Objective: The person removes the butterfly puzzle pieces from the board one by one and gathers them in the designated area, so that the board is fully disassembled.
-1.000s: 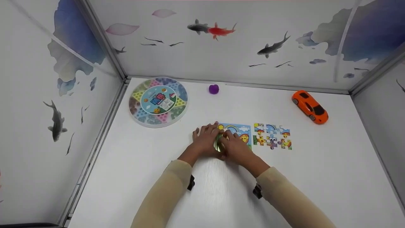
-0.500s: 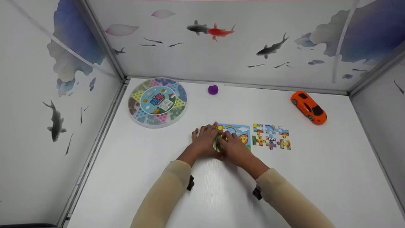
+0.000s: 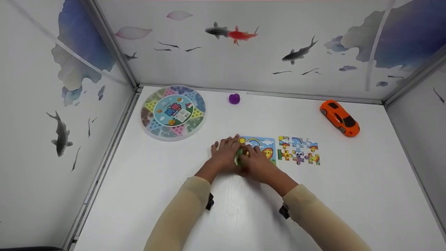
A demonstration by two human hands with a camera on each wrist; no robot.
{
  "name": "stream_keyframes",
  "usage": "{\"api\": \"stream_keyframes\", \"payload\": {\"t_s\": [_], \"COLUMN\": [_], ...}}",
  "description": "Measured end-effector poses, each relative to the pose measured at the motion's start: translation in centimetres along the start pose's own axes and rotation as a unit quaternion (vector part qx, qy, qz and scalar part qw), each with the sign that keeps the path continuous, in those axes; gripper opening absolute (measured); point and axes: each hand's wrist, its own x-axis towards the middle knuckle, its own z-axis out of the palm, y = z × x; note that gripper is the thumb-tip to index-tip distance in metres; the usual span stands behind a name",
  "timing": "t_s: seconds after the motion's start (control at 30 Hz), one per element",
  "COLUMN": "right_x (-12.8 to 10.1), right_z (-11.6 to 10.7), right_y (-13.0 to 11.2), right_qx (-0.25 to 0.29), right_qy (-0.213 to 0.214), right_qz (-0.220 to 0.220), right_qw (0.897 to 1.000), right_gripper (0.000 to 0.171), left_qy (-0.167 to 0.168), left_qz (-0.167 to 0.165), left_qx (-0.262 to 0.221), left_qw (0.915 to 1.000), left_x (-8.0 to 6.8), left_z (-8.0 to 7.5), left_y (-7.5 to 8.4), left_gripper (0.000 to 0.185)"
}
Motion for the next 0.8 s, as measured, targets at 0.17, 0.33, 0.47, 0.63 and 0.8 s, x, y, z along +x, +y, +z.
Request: {"api": "stream_keyframes", "payload": {"t_s": [0.17, 0.33, 0.47, 0.63, 0.8], "right_x": [-0.4, -0.8, -1.1, -1.7, -2.6], "right_z": [0.0, 0.0, 0.1, 0.1, 0.1], "right_y": [0.5, 1.0, 1.4, 2.2, 3.3], "right_qx": [-0.007, -0.019, -0.029, -0.046, -0.046], "right_qy": [0.015, 0.025, 0.036, 0.054, 0.076], "right_qz": [-0.031, -0.047, -0.038, -0.029, -0.033], "right_qw": [0.999, 0.998, 0.998, 0.997, 0.996], "right_gripper": [0.052, 0.052, 0.05, 0.037, 0.023], "left_qy": [0.001, 0.003, 0.003, 0.003, 0.002], "left_qz": [0.006, 0.005, 0.004, 0.006, 0.009], "left_qx": [-0.003, -0.011, -0.011, -0.015, -0.018], "left_qw": [1.0, 0.9999, 0.9999, 0.9999, 0.9998], "left_x": [0.0, -0.1, -0.3, -0.3, -0.1], "left_z": [0.0, 0.0, -0.1, -0.1, 0.1], "left_y": [0.0, -0.1, 0.0, 0.1, -0.1], "left_gripper": [0.107, 0.111, 0.116, 0.121, 0.118]}}
